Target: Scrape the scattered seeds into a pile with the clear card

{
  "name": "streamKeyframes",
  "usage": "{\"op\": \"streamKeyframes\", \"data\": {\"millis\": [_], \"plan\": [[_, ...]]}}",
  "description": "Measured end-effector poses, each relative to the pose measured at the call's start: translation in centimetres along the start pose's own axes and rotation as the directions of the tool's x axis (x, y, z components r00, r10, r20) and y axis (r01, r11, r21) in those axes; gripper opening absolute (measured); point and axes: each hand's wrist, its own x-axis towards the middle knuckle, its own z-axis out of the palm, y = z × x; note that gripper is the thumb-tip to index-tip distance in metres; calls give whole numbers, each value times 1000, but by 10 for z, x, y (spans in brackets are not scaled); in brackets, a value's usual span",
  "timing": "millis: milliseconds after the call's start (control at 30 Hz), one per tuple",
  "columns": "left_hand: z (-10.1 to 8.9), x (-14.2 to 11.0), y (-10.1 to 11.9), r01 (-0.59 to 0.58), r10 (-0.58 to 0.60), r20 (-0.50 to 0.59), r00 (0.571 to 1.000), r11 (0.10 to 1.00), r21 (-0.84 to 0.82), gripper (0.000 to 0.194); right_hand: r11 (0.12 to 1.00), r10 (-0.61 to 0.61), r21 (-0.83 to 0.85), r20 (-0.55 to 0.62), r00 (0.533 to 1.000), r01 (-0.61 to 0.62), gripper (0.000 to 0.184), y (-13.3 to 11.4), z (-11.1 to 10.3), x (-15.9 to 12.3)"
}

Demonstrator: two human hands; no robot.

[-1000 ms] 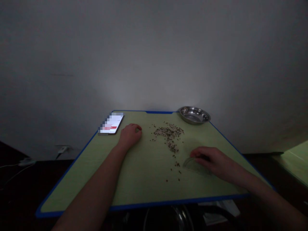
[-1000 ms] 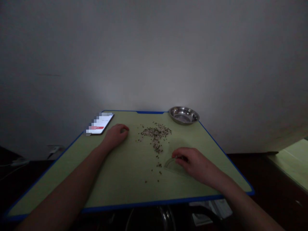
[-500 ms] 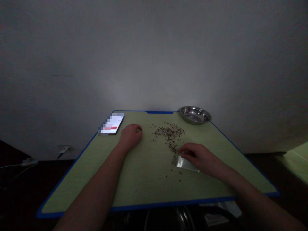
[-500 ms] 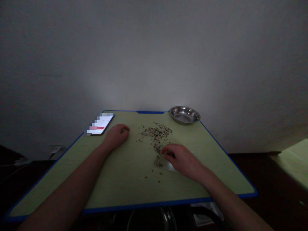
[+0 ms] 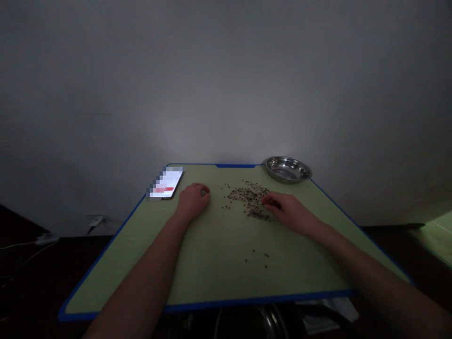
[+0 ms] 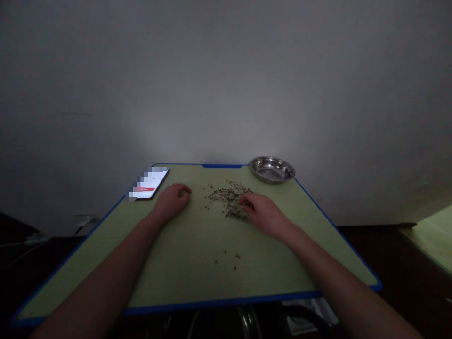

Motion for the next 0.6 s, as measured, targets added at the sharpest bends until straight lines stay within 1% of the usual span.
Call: {"op": "streamKeyframes", "data": {"millis": [100,167,233,333,400,467,600], "plan": [[1,0,1,-7,7,-6,1000,1000,2,30,996,25,80,45,999,-28,16,4,-11,-8],[1,-1,1,-5,5,-9,1000,1000,7,30,992,43,116,61,997,-50,20,6,-13,-14],[1,-1,2,1,-1,-12,1000,1000,8,29,988,43,144,80,996,-54,22,5,-9,-18],[1,-1,2,2,-2,-15,1000,1000,5,29,986,3,163,105,994,-20,21,-1,5,-16],[0,-1,1,4,-4,-12,1000,1000,3,28,992,-33,128,96,995,21,18,-7,14,-8],[0,-1,1,3,-3,-5,1000,1000,-1,28,997,-59,53,63,996,56,15,-12,20,3],[0,-2,1,-6,6,-13,1000,1000,-2,28,996,-52,-70,-4,999,52,11,-8,22,24]]}}
